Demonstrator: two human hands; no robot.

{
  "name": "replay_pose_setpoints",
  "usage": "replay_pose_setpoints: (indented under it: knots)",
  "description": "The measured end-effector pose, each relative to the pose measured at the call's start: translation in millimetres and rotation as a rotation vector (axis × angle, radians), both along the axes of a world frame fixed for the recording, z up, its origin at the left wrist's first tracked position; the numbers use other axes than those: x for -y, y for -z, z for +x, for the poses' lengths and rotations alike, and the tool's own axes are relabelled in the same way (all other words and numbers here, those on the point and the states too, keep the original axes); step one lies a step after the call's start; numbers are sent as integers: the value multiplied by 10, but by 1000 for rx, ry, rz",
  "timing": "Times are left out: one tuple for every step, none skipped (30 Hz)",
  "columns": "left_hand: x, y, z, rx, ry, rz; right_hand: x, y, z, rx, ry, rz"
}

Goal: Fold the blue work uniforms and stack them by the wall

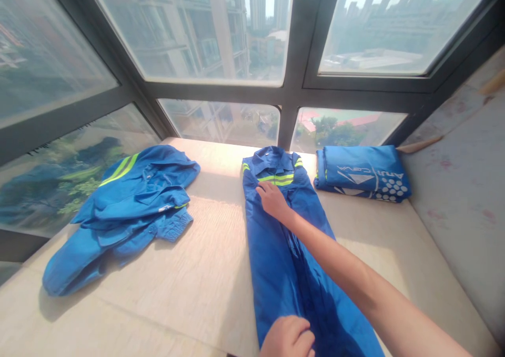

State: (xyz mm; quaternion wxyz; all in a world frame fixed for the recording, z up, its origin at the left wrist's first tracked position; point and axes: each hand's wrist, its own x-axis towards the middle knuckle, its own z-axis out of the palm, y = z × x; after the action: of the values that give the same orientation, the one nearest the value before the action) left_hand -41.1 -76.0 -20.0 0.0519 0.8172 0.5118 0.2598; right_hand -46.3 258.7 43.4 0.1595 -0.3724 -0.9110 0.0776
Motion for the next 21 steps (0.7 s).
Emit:
replay_pose_setpoints:
  knots:
    - [-98, -90, -76, -45, 1, -9, 10, -6, -63, -5, -107, 40]
    - [-190, -176, -144, -106, -4, -33, 8, -4, -131, -6, -203, 64]
    - [-272, -246, -197, -165, -7, -53, -9, 5, -201, 1, -284, 79]
    - [-338, -291, -235, -218, -3, -67, -43, 22, -268, 11, -342, 89]
    - [-386, -306, -257, -259, 11, -69, -95, 47, -330, 24, -375, 93]
    - [-418, -289, -266, -287, 23, -53, -164, 78, -382, 37, -375, 89]
    - [-434, -243, -266, -308, 34, -24, -245, 115, -425, 52, -345, 73]
    - [-440, -177, -259, -324, 42, 14, -334, 153, -458, 68, -291, 43]
    - [-438, -99, -251, -335, 46, 56, -425, 193, -484, 84, -226, 1]
    - [-434, -18, -243, -343, 45, 96, -510, 230, -508, 97, -163, -43]
    - [-429, 57, -236, -348, 40, 134, -584, 263, -534, 106, -112, -83]
    - [-427, 120, -229, -350, 32, 169, -644, 291, -564, 111, -76, -111]
    - [-427, 168, -223, -348, 22, 196, -687, 313, -603, 112, -46, -124]
    - [-429, 201, -217, -342, 11, 217, -714, 329, -649, 109, -5, -127]
    - [-434, 221, -210, -330, 1, 235, -727, 339, -700, 102, 54, -121]
    - [-439, 232, -201, -310, -9, 252, -731, 348, -753, 89, 114, -105]
    - [-444, 236, -192, -290, -18, 263, -730, 356, -802, 74, 144, -78]
    - [-449, 239, -181, -275, -27, 265, -730, 366, -843, 60, 130, -47]
    - [-452, 243, -171, -266, -33, 264, -734, 381, -873, 49, 75, -18]
    - [-454, 250, -162, -260, -41, 259, -746, 398, -892, 47, -5, -4]
    - [-455, 259, -155, -257, -48, 252, -766, 416, -901, 55, -79, -11]
